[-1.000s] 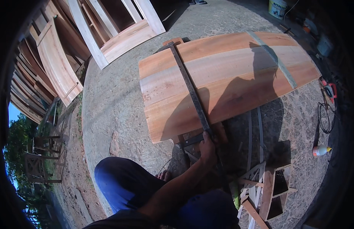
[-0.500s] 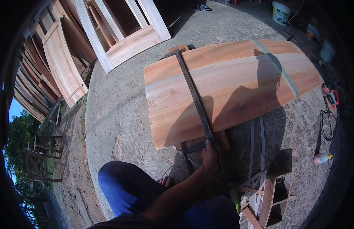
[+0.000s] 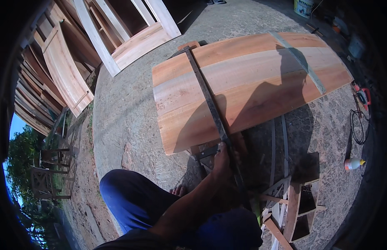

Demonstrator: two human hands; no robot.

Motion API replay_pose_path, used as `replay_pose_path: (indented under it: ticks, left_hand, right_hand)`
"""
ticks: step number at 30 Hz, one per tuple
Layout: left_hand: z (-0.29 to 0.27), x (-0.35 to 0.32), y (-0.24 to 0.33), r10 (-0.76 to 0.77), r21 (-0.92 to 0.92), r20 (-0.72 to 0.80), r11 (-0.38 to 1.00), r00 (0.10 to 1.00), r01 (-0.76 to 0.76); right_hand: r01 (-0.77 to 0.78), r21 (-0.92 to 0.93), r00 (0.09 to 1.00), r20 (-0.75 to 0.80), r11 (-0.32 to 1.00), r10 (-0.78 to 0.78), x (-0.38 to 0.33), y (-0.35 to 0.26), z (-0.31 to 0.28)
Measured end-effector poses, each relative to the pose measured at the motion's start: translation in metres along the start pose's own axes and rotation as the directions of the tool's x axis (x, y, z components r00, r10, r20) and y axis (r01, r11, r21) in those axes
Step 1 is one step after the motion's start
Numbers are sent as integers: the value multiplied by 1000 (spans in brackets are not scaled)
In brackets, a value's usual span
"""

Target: The person applies glue to the edges of wood boards, joins them together on the floor, and uses a metal clamp and a hammer to secure a wooden crossbeam with nails.

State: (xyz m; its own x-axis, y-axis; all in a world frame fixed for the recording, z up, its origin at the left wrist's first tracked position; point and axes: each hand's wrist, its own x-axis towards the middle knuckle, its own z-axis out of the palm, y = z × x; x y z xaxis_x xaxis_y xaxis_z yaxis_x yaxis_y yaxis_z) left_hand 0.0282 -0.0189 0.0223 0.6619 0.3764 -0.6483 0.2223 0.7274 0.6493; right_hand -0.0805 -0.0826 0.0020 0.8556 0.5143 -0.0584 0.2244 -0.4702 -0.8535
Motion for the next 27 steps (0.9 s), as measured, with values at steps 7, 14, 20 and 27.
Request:
replay_pose_path:
  ticks: [7,14,20,27]
  left_hand:
    - [-86,-27,72,330,465,-258,866,908,-183]
    - [-118,6,53,450,33,-39,893,892,-449]
    - [-127,28,41,488,74,-52,872,871,-484]
    - [-150,46,30,475,95,73,872,877,-480]
  right_hand:
    - [-31,61,999,-15,998,32,3,3,6]
    - [-21,112,1000,2,993,20,5,-4,17]
    - [-29,123,1000,-6,992,30,5,-4,21]
    - [-42,135,999,-2,990,43,4,-5,25]
